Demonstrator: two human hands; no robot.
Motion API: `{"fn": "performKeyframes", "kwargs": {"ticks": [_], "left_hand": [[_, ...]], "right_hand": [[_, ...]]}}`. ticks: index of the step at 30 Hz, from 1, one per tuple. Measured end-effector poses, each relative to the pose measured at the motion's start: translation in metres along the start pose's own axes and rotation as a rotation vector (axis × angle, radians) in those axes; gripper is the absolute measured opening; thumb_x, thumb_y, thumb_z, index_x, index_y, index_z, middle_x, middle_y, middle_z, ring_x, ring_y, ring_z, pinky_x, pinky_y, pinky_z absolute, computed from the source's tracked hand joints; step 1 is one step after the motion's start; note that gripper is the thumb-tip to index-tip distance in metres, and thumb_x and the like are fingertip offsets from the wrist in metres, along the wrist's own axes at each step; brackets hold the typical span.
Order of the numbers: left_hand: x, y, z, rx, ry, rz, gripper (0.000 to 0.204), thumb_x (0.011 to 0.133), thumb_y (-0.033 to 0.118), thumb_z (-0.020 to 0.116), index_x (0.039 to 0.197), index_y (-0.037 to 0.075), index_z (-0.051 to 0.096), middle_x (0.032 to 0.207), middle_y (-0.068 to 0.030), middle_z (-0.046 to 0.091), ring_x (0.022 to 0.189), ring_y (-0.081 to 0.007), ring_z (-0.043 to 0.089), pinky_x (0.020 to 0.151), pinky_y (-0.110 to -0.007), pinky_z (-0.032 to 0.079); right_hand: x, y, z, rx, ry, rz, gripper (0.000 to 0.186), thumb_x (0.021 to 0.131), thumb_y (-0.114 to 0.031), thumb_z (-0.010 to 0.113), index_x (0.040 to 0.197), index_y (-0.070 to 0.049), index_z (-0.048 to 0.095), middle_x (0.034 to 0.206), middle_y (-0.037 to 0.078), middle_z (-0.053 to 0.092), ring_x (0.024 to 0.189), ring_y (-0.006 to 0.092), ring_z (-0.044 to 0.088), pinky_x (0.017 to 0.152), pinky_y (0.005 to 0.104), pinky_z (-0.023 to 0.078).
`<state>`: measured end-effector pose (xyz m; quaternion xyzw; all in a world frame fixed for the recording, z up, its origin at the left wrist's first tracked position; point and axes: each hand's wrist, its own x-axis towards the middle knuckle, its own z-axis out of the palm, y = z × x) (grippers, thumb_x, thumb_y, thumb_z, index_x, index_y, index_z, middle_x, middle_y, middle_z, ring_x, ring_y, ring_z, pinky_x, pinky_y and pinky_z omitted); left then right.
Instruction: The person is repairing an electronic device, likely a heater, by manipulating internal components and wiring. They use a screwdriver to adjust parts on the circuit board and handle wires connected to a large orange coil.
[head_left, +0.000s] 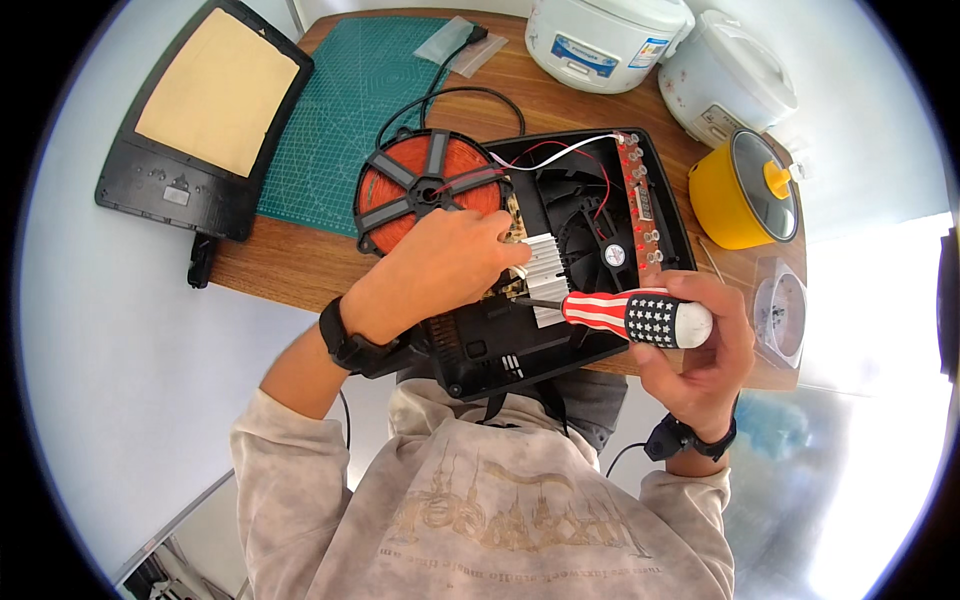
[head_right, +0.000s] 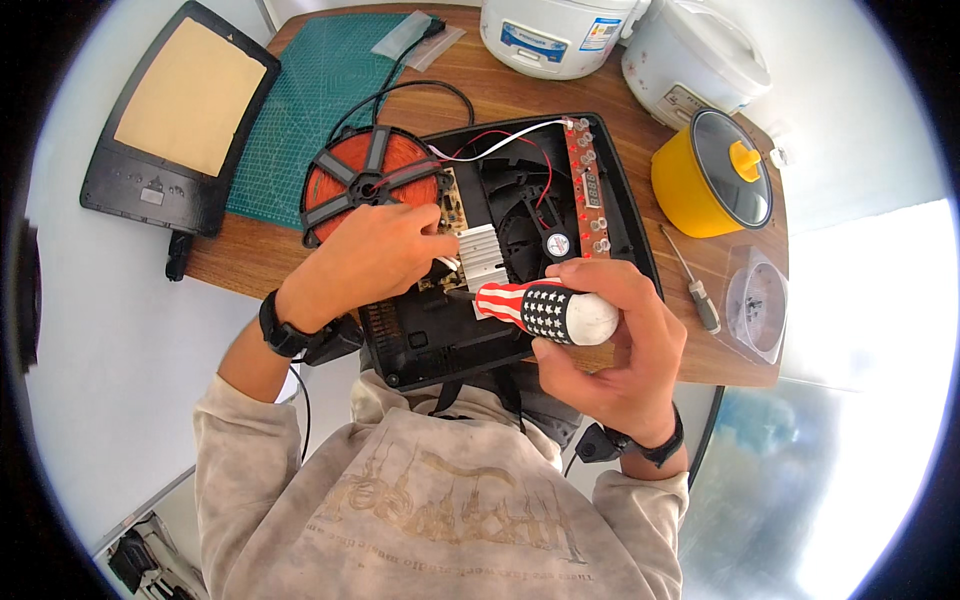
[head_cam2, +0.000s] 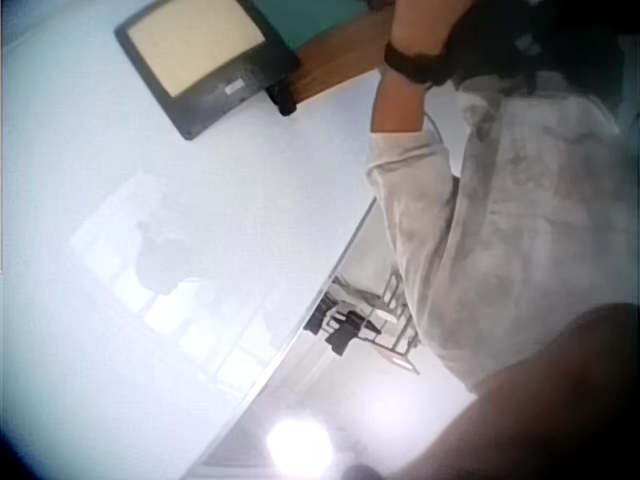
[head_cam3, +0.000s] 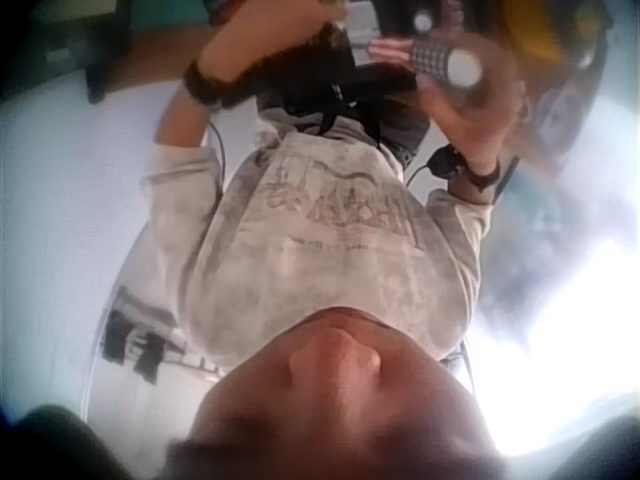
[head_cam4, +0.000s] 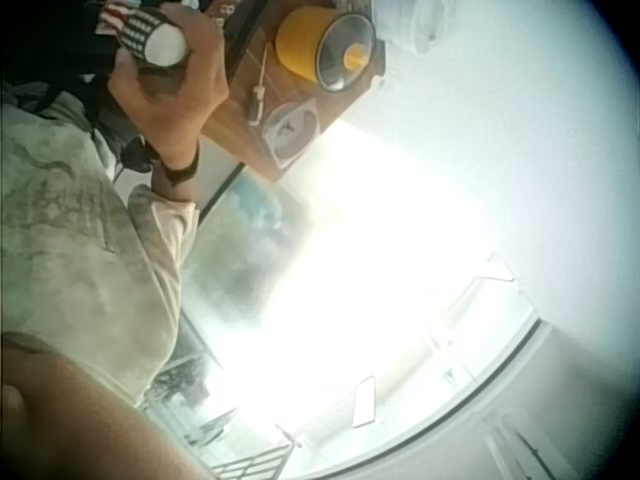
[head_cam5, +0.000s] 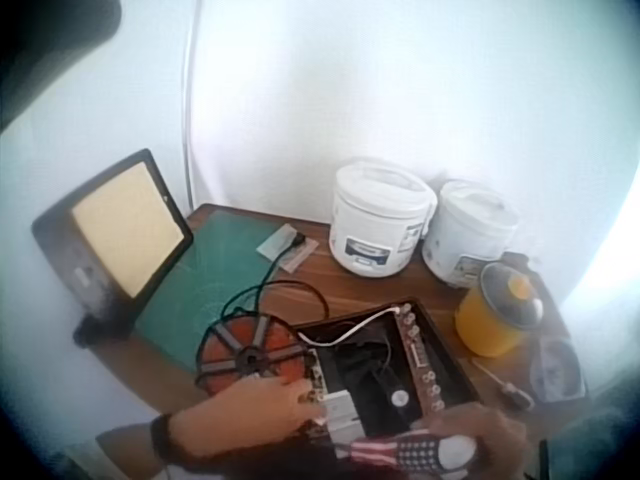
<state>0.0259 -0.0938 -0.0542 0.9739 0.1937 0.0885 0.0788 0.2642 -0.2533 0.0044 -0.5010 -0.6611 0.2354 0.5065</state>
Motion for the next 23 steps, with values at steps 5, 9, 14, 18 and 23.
{"fn": "performKeyframes", "kwargs": {"ticks": [5,9,14,18,23], "left_hand": [[-0.006,-0.004,-0.004,-0.132,0.014,-0.053,0.028,0.084,0.008,0.072,0.11,0.015,0.068,0.093,-0.0065,0.058,0.085,-0.0261,0.066,0.069,-0.039,0.055],[-0.014,-0.004,-0.013,-0.246,0.005,-0.114,0.033,0.086,0.011,0.074,0.118,0.015,0.068,0.096,-0.0057,0.059,0.089,-0.0266,0.065,0.075,-0.038,0.054],[-0.019,0.012,-0.03,-0.422,0.041,-0.139,0.037,0.088,0.017,0.077,0.123,0.013,0.067,0.106,-0.0054,0.064,0.096,-0.0273,0.065,0.08,-0.036,0.054],[-0.02,0.021,-0.027,-0.549,0.022,-0.078,0.039,0.089,0.024,0.077,0.124,0.01,0.066,0.113,-0.0073,0.068,0.1,-0.0285,0.067,0.083,-0.036,0.054],[-0.018,0.024,-0.026,-0.573,-0.018,-0.095,0.036,0.092,0.026,0.075,0.123,0.009,0.067,0.118,-0.0093,0.069,0.104,-0.0303,0.067,0.088,-0.037,0.054]], "right_hand": [[-0.001,0.0,-0.003,-0.061,0.02,-0.009,0.055,0.07,0.001,0.08,0.121,0.004,0.058,0.115,0.019,0.07,0.107,0.0248,0.068,0.097,0.0366,0.053],[-0.013,0.004,-0.014,0.012,0.159,0.154,0.056,0.073,-0.007,0.08,0.122,0.002,0.055,0.115,0.019,0.069,0.099,0.0208,0.07,0.09,0.0336,0.058],[-0.017,0.006,-0.019,0.203,0.358,0.291,0.052,0.082,-0.017,0.077,0.124,0.0,0.051,0.112,0.019,0.068,0.079,0.0152,0.071,0.06,0.0247,0.062],[-0.018,0.007,-0.022,0.286,0.42,0.279,0.055,0.084,-0.022,0.079,0.125,0.0,0.05,0.112,0.021,0.068,0.072,0.0173,0.072,0.061,0.0259,0.062],[-0.02,0.008,-0.022,0.323,0.411,0.248,0.056,0.086,-0.025,0.08,0.127,-0.001,0.049,0.116,0.022,0.067,0.074,0.0184,0.073,0.06,0.0261,0.062]]}}
